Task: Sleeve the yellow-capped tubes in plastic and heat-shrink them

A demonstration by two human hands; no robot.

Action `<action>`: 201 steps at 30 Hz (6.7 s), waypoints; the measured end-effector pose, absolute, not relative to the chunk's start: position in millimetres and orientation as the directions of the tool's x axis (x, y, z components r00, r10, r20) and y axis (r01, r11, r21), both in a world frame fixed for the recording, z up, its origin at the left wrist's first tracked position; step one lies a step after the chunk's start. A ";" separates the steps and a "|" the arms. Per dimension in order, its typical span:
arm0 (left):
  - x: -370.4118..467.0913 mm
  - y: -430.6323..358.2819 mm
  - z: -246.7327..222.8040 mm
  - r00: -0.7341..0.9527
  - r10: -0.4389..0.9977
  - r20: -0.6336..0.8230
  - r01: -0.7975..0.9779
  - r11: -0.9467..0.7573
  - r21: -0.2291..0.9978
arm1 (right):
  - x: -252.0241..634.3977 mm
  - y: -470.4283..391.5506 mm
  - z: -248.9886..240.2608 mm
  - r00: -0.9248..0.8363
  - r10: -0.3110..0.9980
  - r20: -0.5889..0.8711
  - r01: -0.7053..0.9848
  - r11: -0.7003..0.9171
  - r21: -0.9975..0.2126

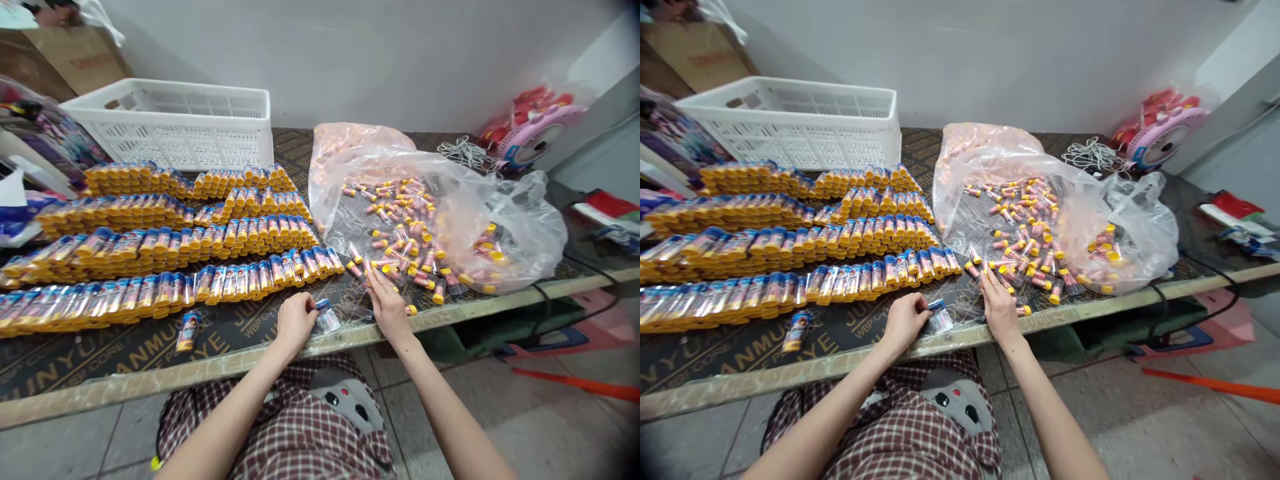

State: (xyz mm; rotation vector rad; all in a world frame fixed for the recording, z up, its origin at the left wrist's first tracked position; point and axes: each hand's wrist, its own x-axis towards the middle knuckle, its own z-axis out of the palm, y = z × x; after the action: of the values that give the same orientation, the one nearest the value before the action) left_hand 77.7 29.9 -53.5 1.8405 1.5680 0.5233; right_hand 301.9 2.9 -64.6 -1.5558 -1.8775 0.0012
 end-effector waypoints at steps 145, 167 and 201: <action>26.3 9.0 -22.1 -0.069 0.816 -0.575 -0.618 0.417 0.667 | 196.1 -63.5 -31.6 0.131 0.851 0.508 0.505 0.384 -0.773; 19.7 -25.1 -4.9 0.306 0.817 -0.489 -0.335 0.573 0.748 | 186.7 -43.5 -26.3 -0.322 0.851 0.415 0.352 0.515 -0.782; -192.0 16.8 -34.6 -0.233 0.956 -0.176 0.793 0.292 0.534 | 11.2 5.4 -33.5 -0.714 0.700 0.035 0.452 0.498 -0.740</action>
State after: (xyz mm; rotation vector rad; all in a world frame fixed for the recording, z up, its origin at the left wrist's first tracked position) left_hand -192.0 16.8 -34.6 1.5609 2.0973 0.4627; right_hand 11.2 5.4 -33.5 -0.9645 -2.4155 1.0483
